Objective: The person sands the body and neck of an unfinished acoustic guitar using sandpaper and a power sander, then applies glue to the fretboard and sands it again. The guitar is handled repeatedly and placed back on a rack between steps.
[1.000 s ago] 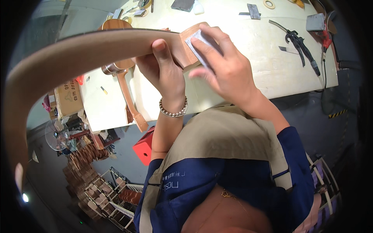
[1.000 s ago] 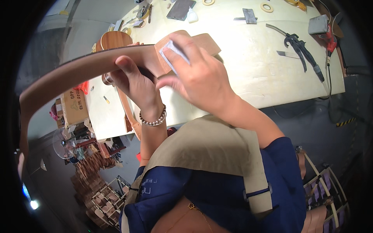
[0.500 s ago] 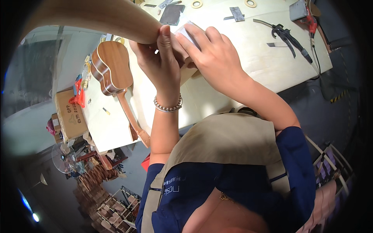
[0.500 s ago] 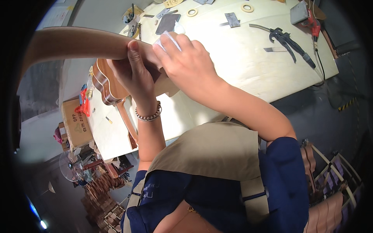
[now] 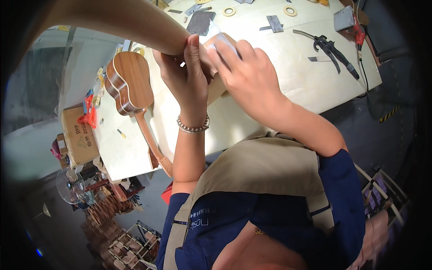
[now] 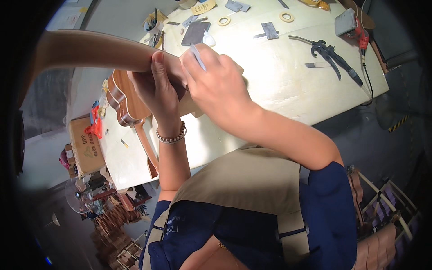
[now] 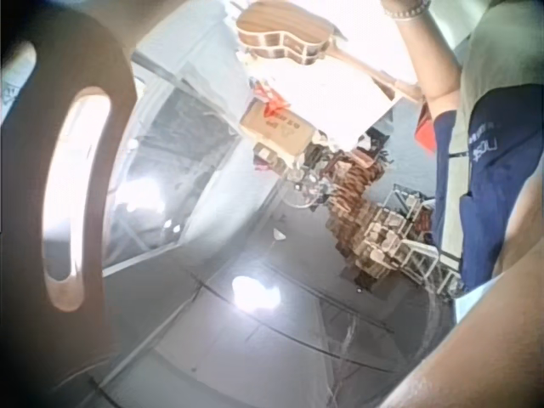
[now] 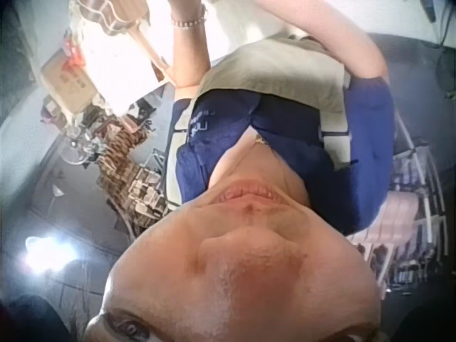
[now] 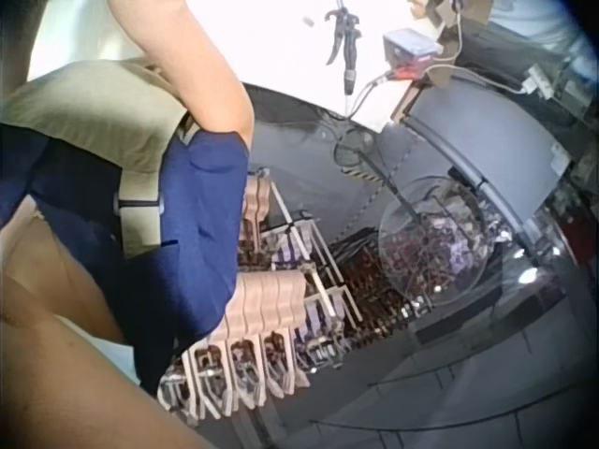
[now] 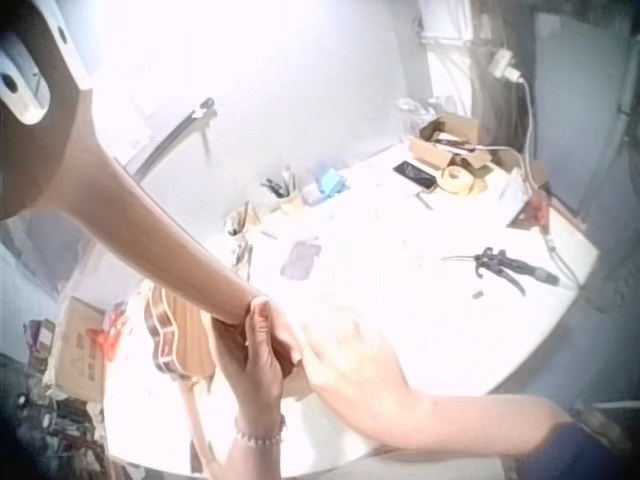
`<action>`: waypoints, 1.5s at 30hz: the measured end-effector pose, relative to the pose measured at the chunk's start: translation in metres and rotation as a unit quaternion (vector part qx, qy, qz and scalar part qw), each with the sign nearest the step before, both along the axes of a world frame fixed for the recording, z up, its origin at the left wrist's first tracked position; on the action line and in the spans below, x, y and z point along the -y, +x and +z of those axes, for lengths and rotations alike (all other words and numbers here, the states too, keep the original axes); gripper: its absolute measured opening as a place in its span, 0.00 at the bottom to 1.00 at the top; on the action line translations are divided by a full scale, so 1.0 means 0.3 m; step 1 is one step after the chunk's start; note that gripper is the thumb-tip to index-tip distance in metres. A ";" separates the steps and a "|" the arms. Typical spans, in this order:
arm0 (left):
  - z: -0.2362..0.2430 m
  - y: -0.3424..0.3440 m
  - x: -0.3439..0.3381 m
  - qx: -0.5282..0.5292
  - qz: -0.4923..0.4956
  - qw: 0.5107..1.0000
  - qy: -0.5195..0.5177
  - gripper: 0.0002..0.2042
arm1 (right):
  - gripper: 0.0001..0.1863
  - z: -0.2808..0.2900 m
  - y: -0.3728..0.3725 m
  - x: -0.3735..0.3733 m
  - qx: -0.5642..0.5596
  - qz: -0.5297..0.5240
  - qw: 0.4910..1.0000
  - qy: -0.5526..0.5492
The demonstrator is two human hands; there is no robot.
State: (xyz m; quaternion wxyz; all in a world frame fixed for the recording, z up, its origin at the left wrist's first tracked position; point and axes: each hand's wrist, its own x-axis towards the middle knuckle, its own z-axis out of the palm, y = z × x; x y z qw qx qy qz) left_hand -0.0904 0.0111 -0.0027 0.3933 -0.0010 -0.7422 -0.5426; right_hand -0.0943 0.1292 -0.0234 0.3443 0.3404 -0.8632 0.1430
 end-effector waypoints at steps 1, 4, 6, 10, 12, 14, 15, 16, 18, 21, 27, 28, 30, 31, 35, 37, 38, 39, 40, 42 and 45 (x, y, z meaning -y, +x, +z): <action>0.000 0.006 -0.006 0.001 -0.012 1.000 0.014 0.12 | 0.18 0.003 -0.012 0.003 0.021 0.014 1.000 0.007; -0.004 0.004 0.011 -0.002 -0.007 1.000 0.016 0.12 | 0.17 0.019 -0.047 0.009 0.041 0.043 0.998 0.020; -0.021 -0.010 0.029 -0.019 0.003 1.000 -0.007 0.12 | 0.16 0.014 -0.010 -0.017 0.006 0.041 0.999 0.026; -0.001 0.004 0.011 -0.017 -0.035 0.999 0.023 0.12 | 0.15 0.008 -0.037 0.002 0.022 0.039 0.999 0.010; -0.001 0.011 0.011 -0.013 -0.034 0.999 0.020 0.11 | 0.14 0.015 -0.059 0.018 0.034 0.046 0.998 0.016; -0.005 -0.001 0.020 -0.028 -0.015 0.999 -0.010 0.12 | 0.12 -0.001 -0.022 -0.003 -0.024 0.032 0.999 0.016; -0.016 -0.005 0.019 -0.039 -0.002 0.999 -0.027 0.12 | 0.12 -0.010 -0.005 -0.014 -0.052 0.025 0.998 0.019; -0.024 -0.007 0.018 -0.049 0.010 0.998 -0.045 0.12 | 0.12 -0.004 -0.013 -0.012 -0.029 0.025 0.999 0.027; -0.005 0.018 0.010 0.014 -0.016 1.000 -0.008 0.14 | 0.12 0.025 -0.051 0.002 0.017 0.024 0.999 0.043; -0.010 0.019 0.026 0.005 -0.007 1.000 -0.005 0.13 | 0.13 0.023 -0.038 -0.004 0.004 0.041 0.998 0.039; -0.001 0.021 0.022 0.026 -0.040 0.999 0.014 0.13 | 0.15 0.022 -0.059 0.010 0.048 0.039 0.997 0.040; 0.002 0.030 0.019 0.040 -0.044 0.998 0.023 0.13 | 0.14 0.023 -0.050 0.008 0.030 0.039 0.998 0.043; -0.003 0.028 0.026 0.040 -0.032 0.999 0.012 0.13 | 0.13 0.015 -0.016 -0.011 -0.009 0.038 0.998 0.049; -0.001 0.024 0.030 0.037 -0.029 0.999 0.005 0.13 | 0.13 0.002 -0.003 -0.021 -0.039 0.046 0.998 0.029; -0.013 0.014 0.036 0.011 -0.019 1.000 -0.008 0.13 | 0.14 0.030 -0.054 0.008 0.043 0.032 0.996 0.069; -0.019 0.000 0.048 -0.010 -0.001 1.000 -0.013 0.13 | 0.11 0.023 -0.034 0.000 -0.012 0.039 0.998 0.051; -0.014 -0.004 0.049 -0.015 -0.004 1.000 -0.010 0.13 | 0.10 0.016 -0.019 -0.005 -0.040 0.042 0.997 0.041; -0.016 0.001 0.046 -0.017 -0.008 1.000 -0.005 0.13 | 0.10 0.006 -0.002 -0.010 -0.060 0.040 0.997 0.030; -0.018 0.004 0.044 -0.018 -0.013 1.000 0.001 0.13 | 0.10 0.010 -0.010 -0.006 -0.021 0.038 0.998 0.042; -0.011 0.002 0.043 -0.010 -0.023 1.000 0.014 0.12 | 0.11 0.041 -0.046 0.013 0.056 0.032 0.996 0.062; -0.014 0.022 0.056 0.025 -0.028 0.999 0.014 0.13 | 0.11 0.026 -0.027 0.010 0.011 0.045 0.998 0.033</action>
